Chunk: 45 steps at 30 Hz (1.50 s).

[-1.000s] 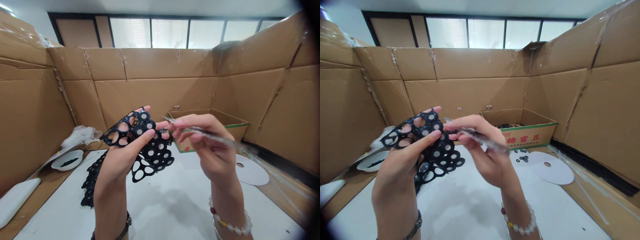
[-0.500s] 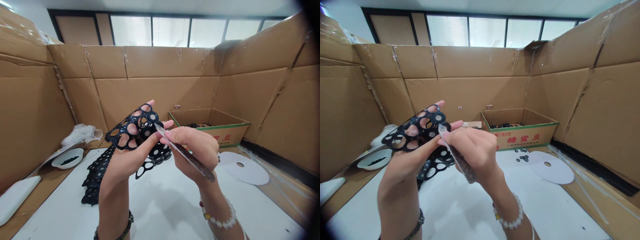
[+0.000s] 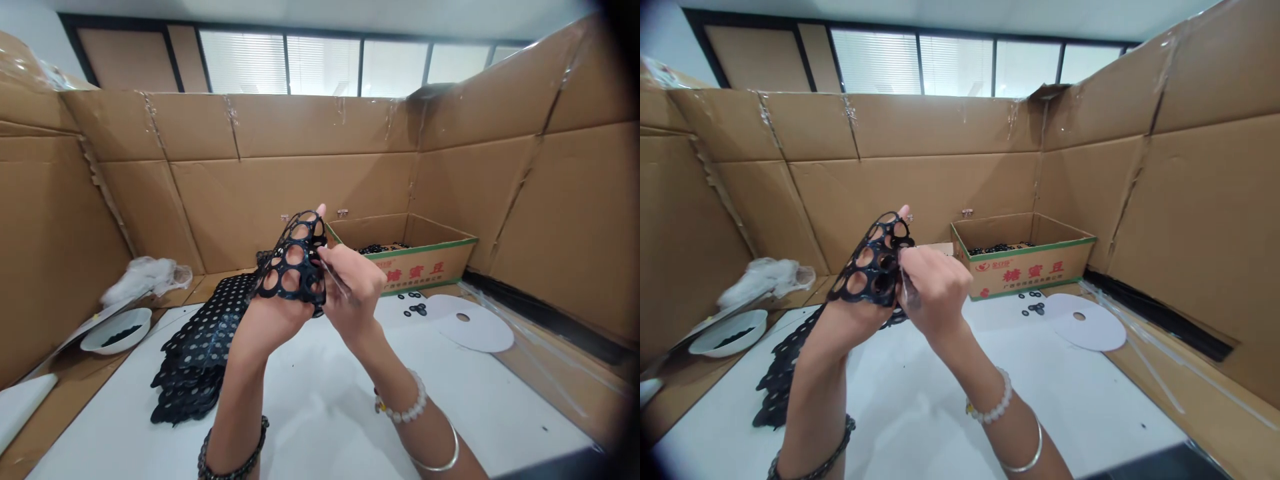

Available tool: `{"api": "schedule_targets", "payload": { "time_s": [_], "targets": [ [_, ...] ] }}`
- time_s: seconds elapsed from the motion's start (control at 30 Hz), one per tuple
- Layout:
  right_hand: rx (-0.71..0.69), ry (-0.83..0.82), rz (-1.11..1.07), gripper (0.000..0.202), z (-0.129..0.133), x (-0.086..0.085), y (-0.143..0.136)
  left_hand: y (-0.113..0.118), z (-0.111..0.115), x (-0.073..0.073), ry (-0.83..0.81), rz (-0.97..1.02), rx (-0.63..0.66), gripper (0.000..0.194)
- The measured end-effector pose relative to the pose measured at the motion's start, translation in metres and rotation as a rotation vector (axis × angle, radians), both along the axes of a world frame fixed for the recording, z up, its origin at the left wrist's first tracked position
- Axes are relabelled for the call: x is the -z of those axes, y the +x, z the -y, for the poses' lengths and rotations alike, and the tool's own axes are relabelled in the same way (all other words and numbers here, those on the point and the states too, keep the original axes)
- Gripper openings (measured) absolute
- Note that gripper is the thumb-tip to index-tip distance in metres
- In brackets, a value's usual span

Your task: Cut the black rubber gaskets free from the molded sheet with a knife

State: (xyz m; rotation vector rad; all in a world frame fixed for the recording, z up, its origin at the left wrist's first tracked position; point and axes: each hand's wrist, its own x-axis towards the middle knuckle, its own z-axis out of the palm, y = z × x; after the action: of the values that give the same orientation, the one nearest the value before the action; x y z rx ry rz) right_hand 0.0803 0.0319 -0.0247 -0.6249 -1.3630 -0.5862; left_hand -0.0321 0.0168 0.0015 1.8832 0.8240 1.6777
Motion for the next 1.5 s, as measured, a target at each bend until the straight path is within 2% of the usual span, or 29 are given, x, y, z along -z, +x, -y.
{"api": "schedule_targets", "payload": {
  "time_s": [0.1, 0.27, 0.43, 0.5, 0.57, 0.67, 0.83, 0.93, 1.13, 1.37, 1.5],
  "targets": [
    [0.0, 0.04, 0.041, 0.019, -0.002, -0.006, 0.009, 0.006, -0.006, 0.003, 0.025, -0.07, -0.028, 0.039],
    [0.07, 0.175, 0.108, 0.007, 0.014, -0.017, 0.015, 0.008, 0.005, -0.001, -0.062, 0.132, 0.101, 0.039],
    [0.091, 0.108, 0.084, 0.009, 0.038, -0.023, 0.015, 0.007, 0.018, -0.01, -0.165, 0.21, 0.29, 0.028],
    [0.094, 0.074, 0.07, 0.016, 0.044, -0.025, 0.017, 0.008, 0.02, -0.012, -0.195, 0.228, 0.328, 0.022],
    [0.091, 0.062, 0.082, 0.022, 0.046, -0.027, 0.019, 0.008, 0.022, -0.014, -0.219, 0.254, 0.332, 0.018],
    [0.052, 0.073, 0.167, 0.02, 0.045, -0.031, 0.024, 0.007, 0.025, -0.015, -0.243, 0.219, 0.32, 0.018],
    [-0.08, 0.016, 0.268, 0.018, 0.042, -0.034, 0.031, -0.002, 0.025, -0.013, -0.172, 0.118, 0.243, 0.014],
    [-0.131, 0.053, 0.276, 0.019, 0.042, -0.033, 0.03, -0.008, 0.023, -0.012, -0.163, 0.086, 0.279, 0.019],
    [-0.062, 0.211, 0.203, 0.017, 0.041, -0.029, 0.024, -0.016, 0.027, -0.011, -0.126, 0.064, 0.337, 0.03],
    [-0.039, 0.323, 0.051, 0.022, 0.045, -0.031, 0.018, -0.026, 0.025, -0.004, -0.182, 0.123, 0.427, 0.026],
    [-0.058, 0.316, 0.106, 0.02, 0.046, -0.029, 0.017, -0.026, 0.025, -0.005, -0.161, 0.052, 0.379, 0.034]
  ]
}}
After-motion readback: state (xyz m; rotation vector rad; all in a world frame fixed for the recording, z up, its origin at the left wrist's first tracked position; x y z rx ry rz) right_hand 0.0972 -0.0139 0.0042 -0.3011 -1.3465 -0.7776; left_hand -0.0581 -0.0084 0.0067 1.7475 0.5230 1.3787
